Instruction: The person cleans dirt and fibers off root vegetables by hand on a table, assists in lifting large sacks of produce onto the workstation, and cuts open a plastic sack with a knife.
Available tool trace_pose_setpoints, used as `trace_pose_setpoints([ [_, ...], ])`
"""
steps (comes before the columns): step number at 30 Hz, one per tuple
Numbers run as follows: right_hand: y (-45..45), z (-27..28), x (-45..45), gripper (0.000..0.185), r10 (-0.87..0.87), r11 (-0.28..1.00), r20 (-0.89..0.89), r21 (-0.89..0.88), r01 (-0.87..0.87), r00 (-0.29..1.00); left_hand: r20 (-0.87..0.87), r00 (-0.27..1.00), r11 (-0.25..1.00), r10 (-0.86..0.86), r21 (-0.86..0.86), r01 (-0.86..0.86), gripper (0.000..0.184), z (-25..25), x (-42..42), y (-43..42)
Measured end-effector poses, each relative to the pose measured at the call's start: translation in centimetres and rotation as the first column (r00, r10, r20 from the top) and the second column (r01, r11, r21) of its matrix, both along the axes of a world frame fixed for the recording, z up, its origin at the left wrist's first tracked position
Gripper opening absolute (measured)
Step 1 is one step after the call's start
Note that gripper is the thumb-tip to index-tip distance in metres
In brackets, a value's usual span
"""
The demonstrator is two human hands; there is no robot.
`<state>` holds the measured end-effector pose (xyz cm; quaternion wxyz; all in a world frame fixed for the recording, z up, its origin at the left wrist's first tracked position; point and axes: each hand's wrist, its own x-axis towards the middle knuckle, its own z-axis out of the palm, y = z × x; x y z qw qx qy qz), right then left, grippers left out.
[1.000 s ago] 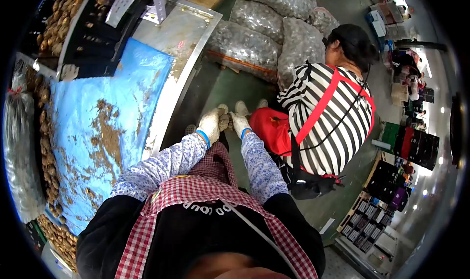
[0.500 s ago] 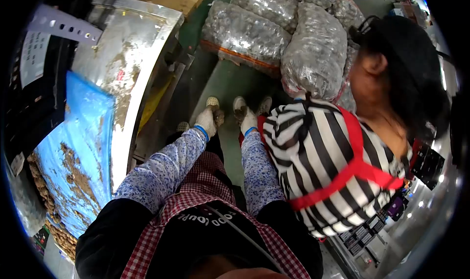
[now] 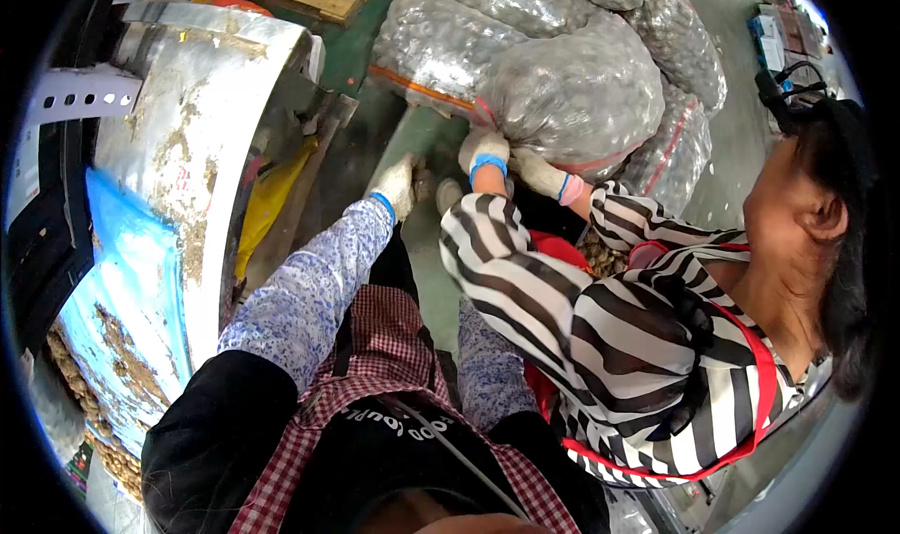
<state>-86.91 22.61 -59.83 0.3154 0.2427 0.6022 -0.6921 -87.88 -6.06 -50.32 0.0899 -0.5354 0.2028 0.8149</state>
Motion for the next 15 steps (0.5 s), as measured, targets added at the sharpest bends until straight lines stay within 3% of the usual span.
trace_pose_setpoints([
  [2, -0.6, 0.8, -1.2, 0.032, -0.039, 0.998, 0.000, -0.057, 0.039, 0.999, -0.019, 1.000, 0.998, 0.019, -0.053, -0.020, 0.041, -2.0, -1.9, -0.1],
  [4, -0.6, 0.8, -2.4, 0.033, -0.081, 0.991, 0.011, -0.110, 0.081, 0.997, -0.144, 0.968, 0.949, -0.205, -0.272, 0.161, 0.037, -3.4, -3.5, -0.4],
  [6, -0.6, 0.7, -3.2, 0.034, -0.107, 0.980, 0.013, -0.164, 0.108, 0.994, -0.067, 0.934, 0.924, -0.351, -0.187, 0.333, 0.023, -6.1, -6.1, -1.6],
  [8, -0.4, -0.7, -3.8, 0.035, -0.130, 0.968, 0.022, -0.211, 0.132, 0.991, -0.071, 0.683, 0.617, -0.727, -0.504, 0.604, 0.024, -7.0, -7.2, -0.8],
  [9, -0.4, -0.9, -4.3, 0.035, -0.135, 0.963, 0.029, -0.232, 0.138, 0.990, -0.086, 0.606, 0.546, -0.791, -0.546, 0.636, 0.027, -6.7, -8.0, -0.4],
  [11, -0.6, -0.7, -5.1, 0.036, -0.136, 0.955, 0.033, -0.261, 0.140, 0.990, -0.257, 0.612, 0.659, -0.748, -0.393, 0.641, 0.034, -6.1, -9.3, 0.8],
  [12, -1.0, -0.4, -5.5, 0.037, -0.135, 0.954, 0.036, -0.267, 0.139, 0.990, -0.358, 0.677, 0.761, -0.643, -0.200, 0.617, 0.037, -6.2, -10.0, 1.6],
  [13, -0.5, -0.9, -5.7, 0.037, -0.131, 0.949, 0.037, -0.284, 0.136, 0.991, -0.432, 0.817, 0.847, -0.382, 0.190, 0.496, 0.050, -8.0, -10.8, 2.5],
  [15, -0.8, -0.9, -6.4, 0.038, -0.126, 0.944, 0.039, -0.302, 0.132, 0.991, -0.441, 0.852, 0.838, -0.282, 0.319, 0.442, 0.054, -0.9, -12.9, 2.5],
])
